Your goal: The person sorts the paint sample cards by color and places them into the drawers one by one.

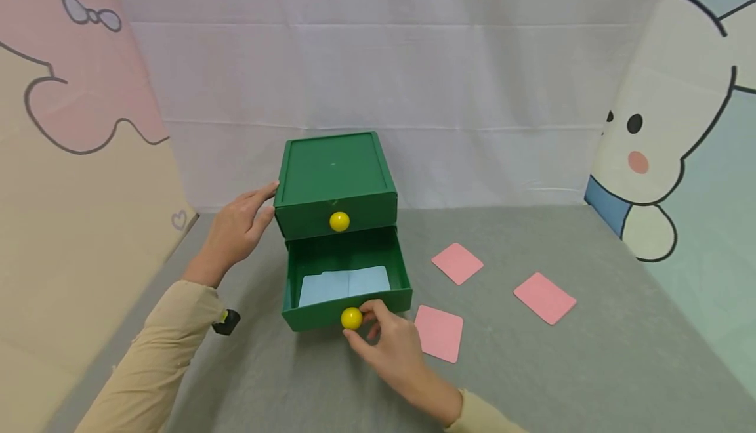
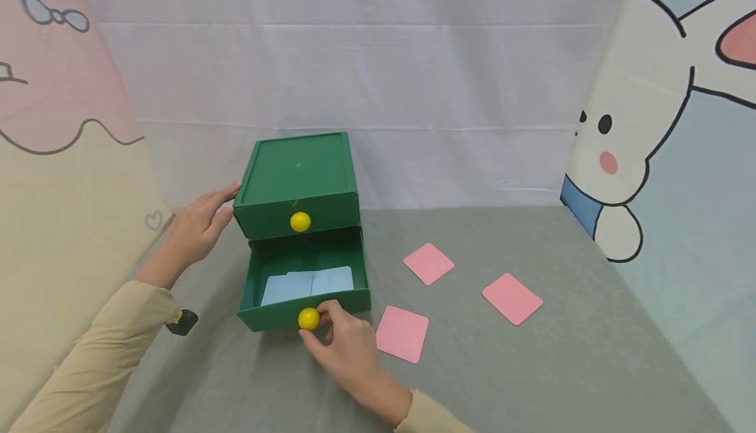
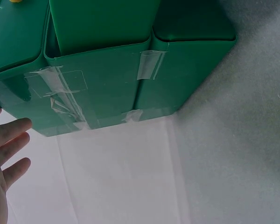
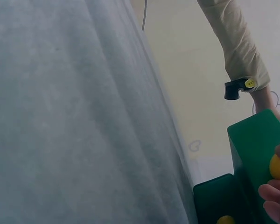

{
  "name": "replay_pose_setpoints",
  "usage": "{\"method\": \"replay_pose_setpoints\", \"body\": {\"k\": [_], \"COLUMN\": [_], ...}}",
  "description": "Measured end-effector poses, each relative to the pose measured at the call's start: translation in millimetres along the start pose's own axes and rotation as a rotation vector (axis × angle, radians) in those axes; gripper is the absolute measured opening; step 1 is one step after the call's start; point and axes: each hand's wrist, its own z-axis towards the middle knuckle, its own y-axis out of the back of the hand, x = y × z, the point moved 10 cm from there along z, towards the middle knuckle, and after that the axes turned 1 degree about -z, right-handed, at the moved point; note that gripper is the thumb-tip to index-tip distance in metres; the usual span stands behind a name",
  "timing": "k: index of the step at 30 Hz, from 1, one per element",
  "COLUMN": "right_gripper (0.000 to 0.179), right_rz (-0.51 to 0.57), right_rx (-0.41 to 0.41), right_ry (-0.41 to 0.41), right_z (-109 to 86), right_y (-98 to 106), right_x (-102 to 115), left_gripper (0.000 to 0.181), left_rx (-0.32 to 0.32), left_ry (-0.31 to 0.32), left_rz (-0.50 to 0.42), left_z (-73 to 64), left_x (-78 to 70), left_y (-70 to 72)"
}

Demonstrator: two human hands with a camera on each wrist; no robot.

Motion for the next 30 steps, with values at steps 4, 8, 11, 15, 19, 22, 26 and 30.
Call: {"method": "replay_pose_setpoints", "body": {"k": [4, 8, 11, 15, 19, 22, 26, 30], "right_gripper": [0.030, 0.028, 0.027, 0.028, 0.028, 0.028, 0.027, 0.026], "right_rz": [0.010, 0.065, 0.122, 0.159, 0.146, 0.121, 0.076, 0.053], "right_rx": [-0.064, -0.099, -0.111, -0.126, -0.133, -0.130, -0.112, -0.091], "right_ry": [0.027, 0.034, 0.021, 0.014, 0.035, 0.051, 0.040, 0.009], "right_z": [-1.6, -1.7, -0.5, 3.9, 10.5, 14.8, 20.8, 27.2], "right_y": [2, 1, 0, -1, 0, -1, -5, -8], "right_x": [1, -1, -5, -8, -8, -8, -11, -14], "left_gripper": [0.045, 0.045, 0.045, 0.045, 0.045, 0.045, 0.045, 0.044], "left_rx": [0.006, 0.007, 0.007, 0.005, 0.001, 0.000, 0.002, 0.003], "left_ry": [0.004, 0.008, 0.006, 0.003, 0.004, 0.005, 0.003, 0.000], "left_rz": [-0.003, -0.004, -0.008, -0.013, -0.008, -0.004, -0.001, -0.005], "left_z": [0.8, 0.3, -0.2, -0.2, 0.9, 1.6, 1.3, 0.9], "left_x": [0.4, 2.5, 3.0, 2.9, 2.5, 2.2, 1.4, 0.1], "left_y": [-0.8, -1.8, -2.4, -2.8, -2.9, -2.4, -1.9, -1.0]}}
